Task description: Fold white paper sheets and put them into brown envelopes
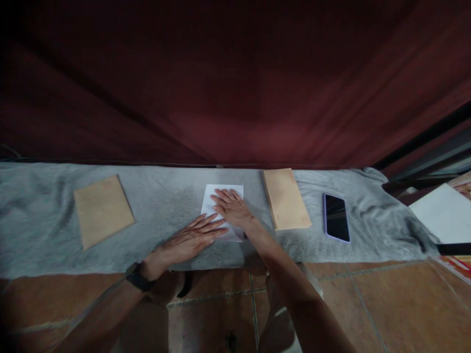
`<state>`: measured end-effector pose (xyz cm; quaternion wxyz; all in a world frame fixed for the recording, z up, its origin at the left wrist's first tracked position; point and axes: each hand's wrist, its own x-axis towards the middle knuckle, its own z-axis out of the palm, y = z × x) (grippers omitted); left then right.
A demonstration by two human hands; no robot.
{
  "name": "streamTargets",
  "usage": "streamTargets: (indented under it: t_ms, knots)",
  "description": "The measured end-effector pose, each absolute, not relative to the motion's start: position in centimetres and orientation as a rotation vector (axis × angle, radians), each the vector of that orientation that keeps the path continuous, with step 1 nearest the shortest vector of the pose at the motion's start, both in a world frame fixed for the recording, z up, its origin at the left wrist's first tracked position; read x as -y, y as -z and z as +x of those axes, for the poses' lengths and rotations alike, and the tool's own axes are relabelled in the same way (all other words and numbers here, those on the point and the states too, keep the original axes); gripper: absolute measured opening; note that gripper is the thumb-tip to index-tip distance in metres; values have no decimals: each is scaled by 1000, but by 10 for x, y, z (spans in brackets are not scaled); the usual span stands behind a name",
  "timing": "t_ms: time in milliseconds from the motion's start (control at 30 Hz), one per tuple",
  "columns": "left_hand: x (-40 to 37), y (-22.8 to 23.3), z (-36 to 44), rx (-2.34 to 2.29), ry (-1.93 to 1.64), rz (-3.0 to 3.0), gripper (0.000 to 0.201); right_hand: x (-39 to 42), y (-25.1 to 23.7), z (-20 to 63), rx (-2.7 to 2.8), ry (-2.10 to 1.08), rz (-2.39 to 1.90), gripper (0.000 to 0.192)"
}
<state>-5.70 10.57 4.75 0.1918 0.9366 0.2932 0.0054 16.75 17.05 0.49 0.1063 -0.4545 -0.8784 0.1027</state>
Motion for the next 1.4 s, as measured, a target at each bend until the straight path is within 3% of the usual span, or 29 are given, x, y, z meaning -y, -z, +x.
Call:
streamTargets:
  t_ms: [467,600,733,867,1100,1200,1400]
  knots:
    - [-100,-44,-62,-853,-106,2601,47,-178,-6,204,2311,-180,-1736,57]
    - [-105,-48,-65,-869,-169,2518,50,-144,-18,203,2346,-343,-1559,53]
    - [-110,-49,-66,-921,-337,2372,40,-100,-35,199,2529,-632,-1246,54]
    - [-114,-48,-68,-961,-425,2192,36,-83,-50,203,2607,-699,-1150,64]
    - [-130,-70,-74,-921,-415,1913,40,-89,-47,218,2663,-667,-1110,39]
    - [-140,-67,-62,-973,-523,2032,48,-86,-46,218,2688,-714,-1060,38]
    - [-153,-24,-35,-1141,-234,2436,53,-83,-47,218,2725,-789,-1035,40]
